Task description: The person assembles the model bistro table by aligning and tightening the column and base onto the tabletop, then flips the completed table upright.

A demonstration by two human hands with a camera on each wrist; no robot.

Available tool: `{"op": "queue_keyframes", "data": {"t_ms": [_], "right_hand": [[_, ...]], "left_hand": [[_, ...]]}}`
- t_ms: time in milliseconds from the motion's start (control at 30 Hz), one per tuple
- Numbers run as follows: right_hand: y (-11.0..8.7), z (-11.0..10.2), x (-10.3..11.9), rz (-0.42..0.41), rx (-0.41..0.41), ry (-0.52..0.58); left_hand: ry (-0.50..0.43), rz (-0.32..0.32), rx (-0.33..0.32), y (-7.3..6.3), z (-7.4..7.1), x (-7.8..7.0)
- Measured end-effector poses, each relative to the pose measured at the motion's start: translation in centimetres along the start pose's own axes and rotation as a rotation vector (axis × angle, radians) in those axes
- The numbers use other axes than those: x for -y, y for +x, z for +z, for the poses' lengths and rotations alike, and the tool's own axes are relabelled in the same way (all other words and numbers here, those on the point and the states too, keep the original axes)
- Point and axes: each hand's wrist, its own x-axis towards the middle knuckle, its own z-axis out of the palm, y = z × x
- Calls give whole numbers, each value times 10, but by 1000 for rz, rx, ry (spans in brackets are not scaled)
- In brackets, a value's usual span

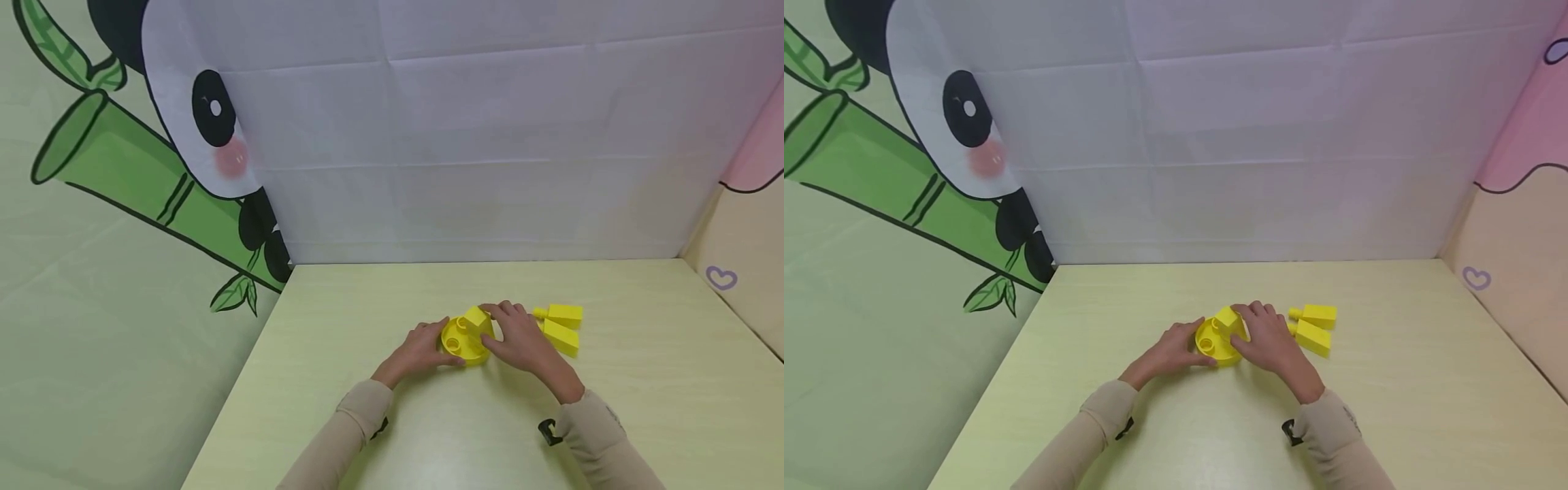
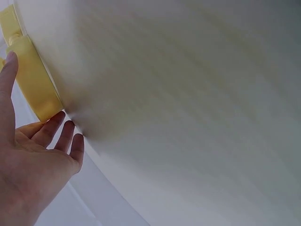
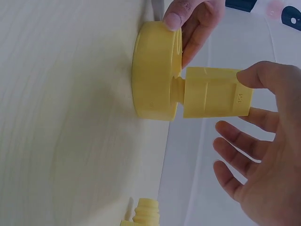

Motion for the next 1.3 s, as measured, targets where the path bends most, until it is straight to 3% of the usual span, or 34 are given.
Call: {"op": "queue_keyframes", "data": {"t_ms": [233,533,633,833,1067,1300], "right_hand": [[0,5,0,25,-3,-1],[0,10,7,196,-53,-61],[0,10,8,184,-56,-58],[0,10,5,62,-22,-18],[1,13,3,121,-51,-12],[0,11,6,118,-61,-11]], "left_hand": [[2,7,7,-1,0,1],[18,8,17,-1,0,2],[18,10,15,-2,0,2],[24,9,16,-3,-2,3],[21,14,19,-5,-2,3],[21,16,17,-6,-3,6]]}}
